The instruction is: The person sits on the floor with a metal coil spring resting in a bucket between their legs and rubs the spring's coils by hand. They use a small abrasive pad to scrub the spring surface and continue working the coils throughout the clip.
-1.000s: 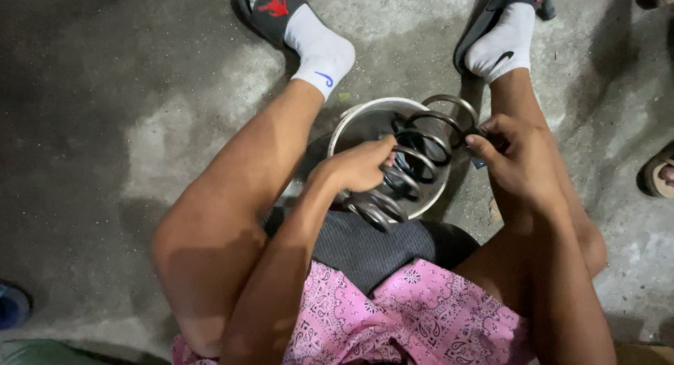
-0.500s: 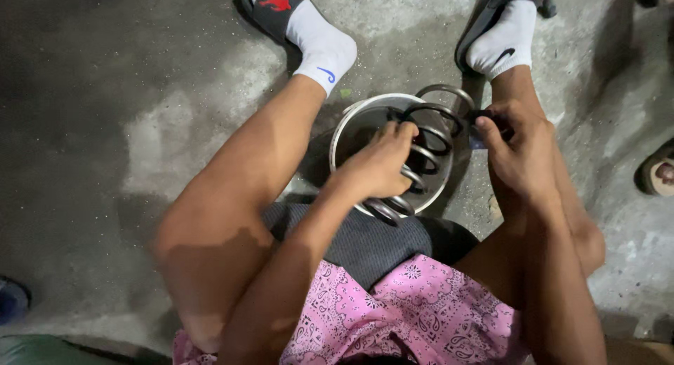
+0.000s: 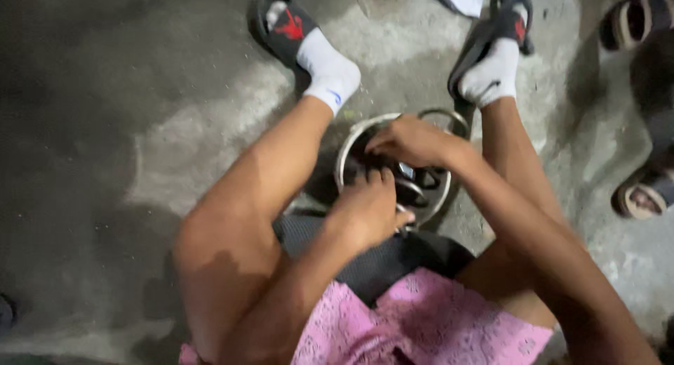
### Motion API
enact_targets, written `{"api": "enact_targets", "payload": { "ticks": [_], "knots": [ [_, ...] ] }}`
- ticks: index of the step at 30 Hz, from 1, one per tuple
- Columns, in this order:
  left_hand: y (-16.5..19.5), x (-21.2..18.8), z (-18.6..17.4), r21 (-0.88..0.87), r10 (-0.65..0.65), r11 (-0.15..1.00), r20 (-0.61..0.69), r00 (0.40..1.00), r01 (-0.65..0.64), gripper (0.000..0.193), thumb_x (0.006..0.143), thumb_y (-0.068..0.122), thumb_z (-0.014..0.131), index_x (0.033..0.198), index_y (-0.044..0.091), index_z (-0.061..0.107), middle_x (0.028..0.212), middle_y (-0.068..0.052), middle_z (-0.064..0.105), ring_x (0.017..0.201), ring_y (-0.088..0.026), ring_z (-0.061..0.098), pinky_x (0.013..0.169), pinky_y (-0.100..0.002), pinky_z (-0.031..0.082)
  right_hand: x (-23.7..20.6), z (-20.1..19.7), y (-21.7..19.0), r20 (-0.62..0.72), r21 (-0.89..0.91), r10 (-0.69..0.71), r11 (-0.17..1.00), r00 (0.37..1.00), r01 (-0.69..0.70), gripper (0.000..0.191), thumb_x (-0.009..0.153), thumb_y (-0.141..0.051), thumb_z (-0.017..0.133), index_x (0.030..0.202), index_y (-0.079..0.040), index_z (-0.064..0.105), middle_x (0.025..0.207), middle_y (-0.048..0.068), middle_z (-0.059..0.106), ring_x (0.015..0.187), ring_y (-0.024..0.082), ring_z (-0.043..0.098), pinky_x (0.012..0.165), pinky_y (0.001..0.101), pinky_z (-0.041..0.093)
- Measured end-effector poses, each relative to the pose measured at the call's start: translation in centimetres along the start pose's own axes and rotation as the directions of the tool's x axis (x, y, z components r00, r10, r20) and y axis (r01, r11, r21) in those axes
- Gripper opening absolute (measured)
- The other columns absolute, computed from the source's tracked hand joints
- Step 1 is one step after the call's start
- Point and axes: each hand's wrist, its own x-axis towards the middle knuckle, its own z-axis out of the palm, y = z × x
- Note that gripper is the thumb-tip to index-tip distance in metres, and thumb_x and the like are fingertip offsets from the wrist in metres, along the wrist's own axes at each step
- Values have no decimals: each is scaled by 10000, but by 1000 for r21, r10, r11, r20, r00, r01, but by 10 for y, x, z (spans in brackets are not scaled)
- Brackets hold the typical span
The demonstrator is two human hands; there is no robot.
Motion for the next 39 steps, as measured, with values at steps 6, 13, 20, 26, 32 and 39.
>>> {"api": "enact_targets", "payload": {
  "ticks": [6, 13, 20, 26, 32, 39],
  "knots": [
    [9, -11, 5, 130, 35, 991, -163, 986, -13, 936, 838, 557, 708, 1456, -81, 414, 1272, -252, 619, 1163, -390, 596, 962, -542, 458, 54, 5, 5, 519, 71, -52, 997, 853, 18, 290, 906, -243, 633, 1131, -108, 759, 1071, 114, 773, 979, 283, 710, 877, 407, 520],
    [15, -11, 5, 232, 43, 973, -223, 974, 10, 973, 811, 596, 725, 1443, -82, 429, 1245, -260, 630, 1160, -390, 591, 992, -571, 418, 70, 18, -2, 704, -84, 82, 996, 706, -32, 291, 923, -274, 606, 1124, -102, 727, 1069, 140, 752, 989, 285, 693, 886, 429, 501],
    [14, -16, -5, 225, 67, 973, -101, 993, -43, 1152, 646, 567, 838, 1475, -55, 336, 1314, -265, 584, 1130, -387, 588, 917, -548, 460, 74, 16, -8, 669, -53, -9, 997, 743, 59, 288, 935, -269, 596, 1137, -119, 736, 1094, 131, 740, 1008, 301, 678, 897, 436, 498],
    [5, -9, 21, 286, 56, 958, -164, 985, -6, 758, 789, 355, 807, 1379, 5, 485, 1159, -176, 659, 1051, -323, 662, 830, -542, 531, 7, -17, -21, 232, -68, 92, 995, 968, -79, 242, 946, -202, 566, 1115, -126, 721, 987, 156, 739, 946, 366, 677, 803, 457, 516],
    [-9, -2, 30, 358, 169, 933, -339, 926, -39, 541, 884, 166, 731, 1356, 23, 510, 1072, -228, 654, 920, -348, 668, 765, -520, 543, -71, -30, -57, -235, -152, 76, 982, 969, -114, 239, 877, -75, 619, 1101, -44, 699, 990, 185, 738, 859, 384, 701, 726, 468, 541],
    [-22, -4, 29, -132, 223, 948, -366, 903, -288, 548, 740, 40, 744, 1218, -56, 493, 1154, -256, 573, 1096, -443, 585, 936, -501, 487, -111, 27, -40, -540, 167, 392, 917, 745, -362, 225, 932, -94, 714, 1142, -17, 697, 974, 187, 705, 816, 350, 696, 707, 415, 544]
  ]
}}
